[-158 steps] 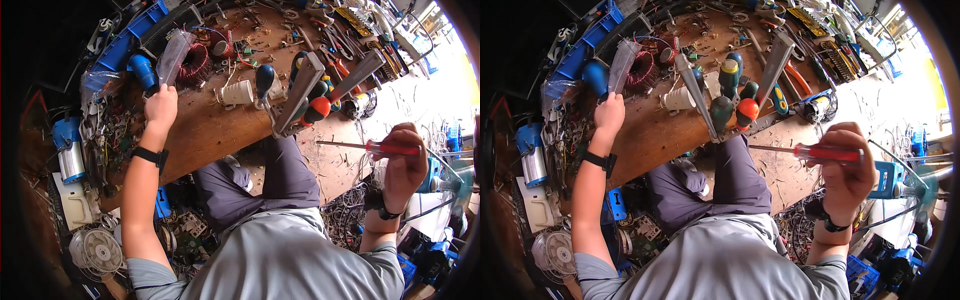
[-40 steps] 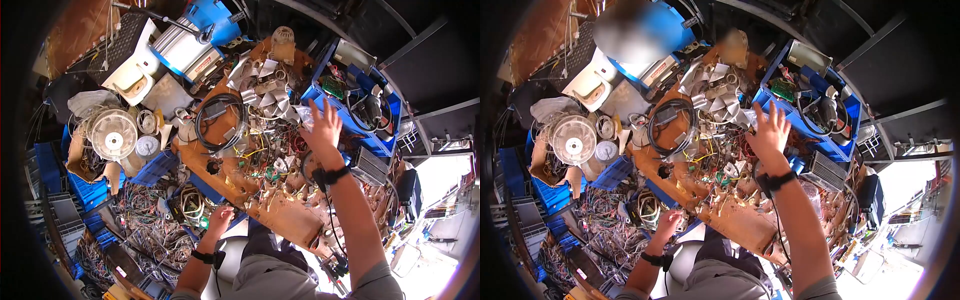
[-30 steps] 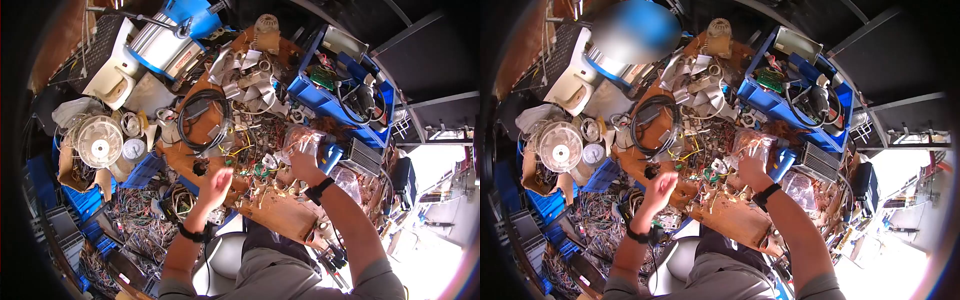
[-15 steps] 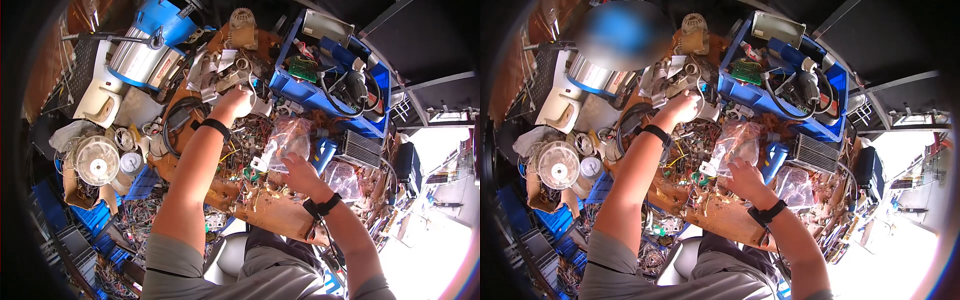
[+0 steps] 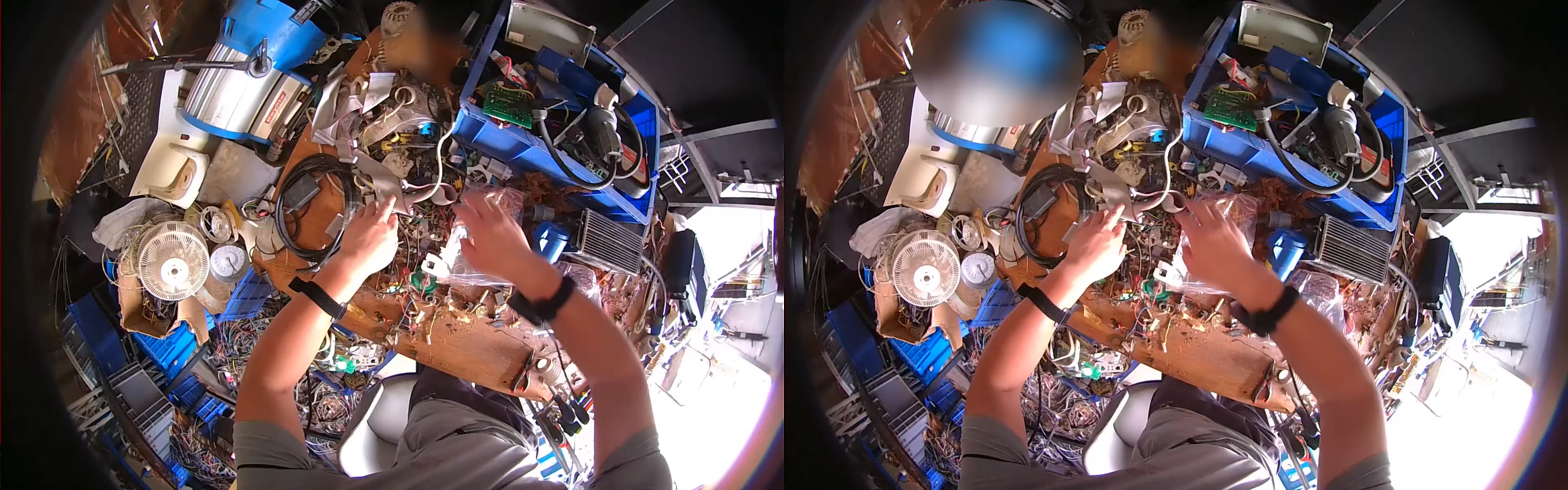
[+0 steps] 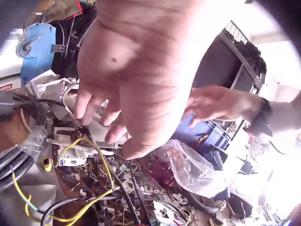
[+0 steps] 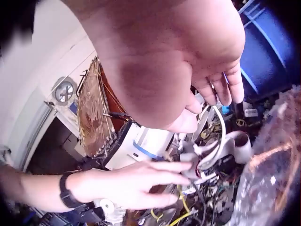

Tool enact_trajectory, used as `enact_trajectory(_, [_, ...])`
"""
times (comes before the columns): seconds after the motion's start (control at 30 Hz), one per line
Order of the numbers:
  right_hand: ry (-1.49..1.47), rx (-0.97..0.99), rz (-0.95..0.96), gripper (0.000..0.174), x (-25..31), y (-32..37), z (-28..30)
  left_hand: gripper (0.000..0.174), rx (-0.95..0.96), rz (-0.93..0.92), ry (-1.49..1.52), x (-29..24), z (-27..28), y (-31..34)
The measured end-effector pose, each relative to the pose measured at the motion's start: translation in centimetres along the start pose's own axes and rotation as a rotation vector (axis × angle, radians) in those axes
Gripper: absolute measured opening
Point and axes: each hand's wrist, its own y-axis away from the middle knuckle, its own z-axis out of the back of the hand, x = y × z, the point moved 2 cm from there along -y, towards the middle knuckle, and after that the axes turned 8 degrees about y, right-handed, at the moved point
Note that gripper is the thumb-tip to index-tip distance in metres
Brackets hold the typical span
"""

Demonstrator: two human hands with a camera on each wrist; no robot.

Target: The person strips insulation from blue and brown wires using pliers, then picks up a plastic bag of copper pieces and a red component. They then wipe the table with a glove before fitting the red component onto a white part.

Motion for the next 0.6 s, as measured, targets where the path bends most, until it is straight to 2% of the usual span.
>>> enact_trajectory(0.03, [-0.025,-0.038,0.026,0.049,0.1,-2.7,0.4,0.041,0.049,-0.01,0.024,0.0,0.0,0.1])
enact_trajectory(0.1, [0.133,-0.019,0.073,0.048,-0.5,-8.4,-1.1,0.043,0.059,-0.019,0.01,0.4,-1.2,0.4])
enact_trajectory(0.17, [0.179,0.211,-0.028,0.049,-0.6,-13.6,-1.7,0.046,0.042,-0.072,0.004,0.5,-1.6,0.9])
enact_trajectory(0.2, [0.186,0.213,-0.021,0.049,0.1,-15.3,-1.2,0.047,-0.008,-0.08,-0.009,0.7,-2.7,0.9])
enact_trajectory(0.27, [0.315,0.327,-0.179,0.034,1.4,-17.6,0.1,0.058,0.023,-0.033,0.086,0.5,-2.5,1.2])
enact_trajectory(0.3, [0.319,0.332,-0.171,0.034,1.0,-18.6,-0.5,0.066,0.04,-0.022,0.132,0.6,-2.6,1.4])
enact_trajectory(0.37, [0.543,0.328,-0.164,0.031,-0.8,-19.6,-2.0,0.079,0.098,-0.004,0.17,0.6,-2.2,1.6])
enact_trajectory(0.43, [0.615,0.312,-0.122,0.032,-1.7,-18.9,-3.8,0.086,0.098,0.031,0.317,0.8,-2.0,1.4])
enact_trajectory(0.5, [0.682,0.184,0.054,0.034,-2.6,-17.9,-7.1,0.088,0.138,0.032,0.29,1.0,-2.5,1.2])
enact_trajectory(0.53, [0.674,0.13,0.078,0.036,-2.1,-17.2,-7.2,0.09,0.177,0.028,0.256,1.0,-2.7,1.1])
enact_trajectory(0.57, [0.753,0.246,0.147,0.036,-2.0,-16.2,-7.1,0.092,0.168,0.048,0.27,0.8,-2.9,1.0])
enact_trajectory(0.6, [0.657,0.379,0.191,0.034,-2.0,-15.8,-7.5,0.093,0.162,0.058,0.258,0.8,-3.1,0.9])
